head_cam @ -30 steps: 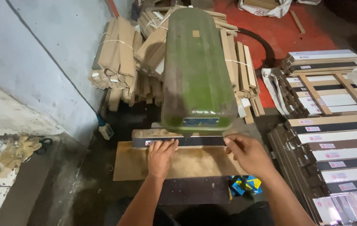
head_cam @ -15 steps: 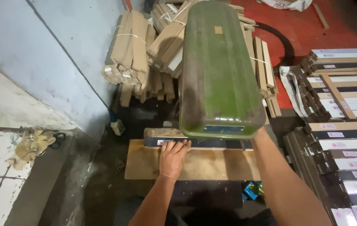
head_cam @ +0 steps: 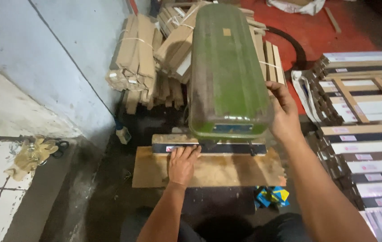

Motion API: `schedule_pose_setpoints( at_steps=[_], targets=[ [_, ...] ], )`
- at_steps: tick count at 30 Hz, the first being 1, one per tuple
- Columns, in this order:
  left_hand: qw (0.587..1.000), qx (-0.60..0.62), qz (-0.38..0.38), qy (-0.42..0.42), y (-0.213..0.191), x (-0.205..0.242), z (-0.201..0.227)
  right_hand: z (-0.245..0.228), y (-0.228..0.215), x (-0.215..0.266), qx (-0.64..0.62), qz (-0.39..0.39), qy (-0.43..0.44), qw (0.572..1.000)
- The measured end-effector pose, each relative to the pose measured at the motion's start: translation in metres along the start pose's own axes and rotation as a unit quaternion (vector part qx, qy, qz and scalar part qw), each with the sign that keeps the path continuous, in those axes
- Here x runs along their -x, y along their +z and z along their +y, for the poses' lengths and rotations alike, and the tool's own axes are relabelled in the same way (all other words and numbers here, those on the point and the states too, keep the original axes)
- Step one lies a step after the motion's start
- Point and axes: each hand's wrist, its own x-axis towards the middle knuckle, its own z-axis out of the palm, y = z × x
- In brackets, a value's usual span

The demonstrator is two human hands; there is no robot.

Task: The person is picking up wooden slats, aligning a white component on them, and then using an industrial press to secure them before stacking.

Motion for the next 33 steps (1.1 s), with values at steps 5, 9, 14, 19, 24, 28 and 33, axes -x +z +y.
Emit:
schedule_pose_setpoints(
  at_steps=[5,9,14,19,24,28,33],
  targets=[
    [0.999,-0.017,0.033,0.015,-0.01,-0.001,0.004,-0.02,0.01,0.054,0.059,0.031,-0.101,0.993],
    [0.999,-0.02,0.014,0.025,-0.015,-0.006,0.007,-0.01,0.005,0.095,0.177,0.068,-0.091,0.978],
    [0.999,-0.031,0.019,0.03,-0.012,-0.003,0.005,-0.023,0.014,0.124,0.191,0.073,-0.093,0.974],
    [0.999,-0.042,0.016,0.03,-0.018,-0.003,0.008,-0.023,0.014,0.128,0.193,0.078,-0.082,0.975],
    [1.0,-0.025,-0.015,0.012,-0.022,-0.006,0.011,-0.029,0.017,0.125,0.198,0.081,-0.103,0.971],
    [0.999,-0.021,-0.036,0.017,-0.017,-0.002,0.006,-0.01,0.014,0.123,0.211,0.097,-0.123,0.965],
    [0.998,-0.024,-0.032,0.048,0.002,0.003,-0.001,0.005,0.001,0.103,0.28,0.098,-0.191,0.936]
  ],
)
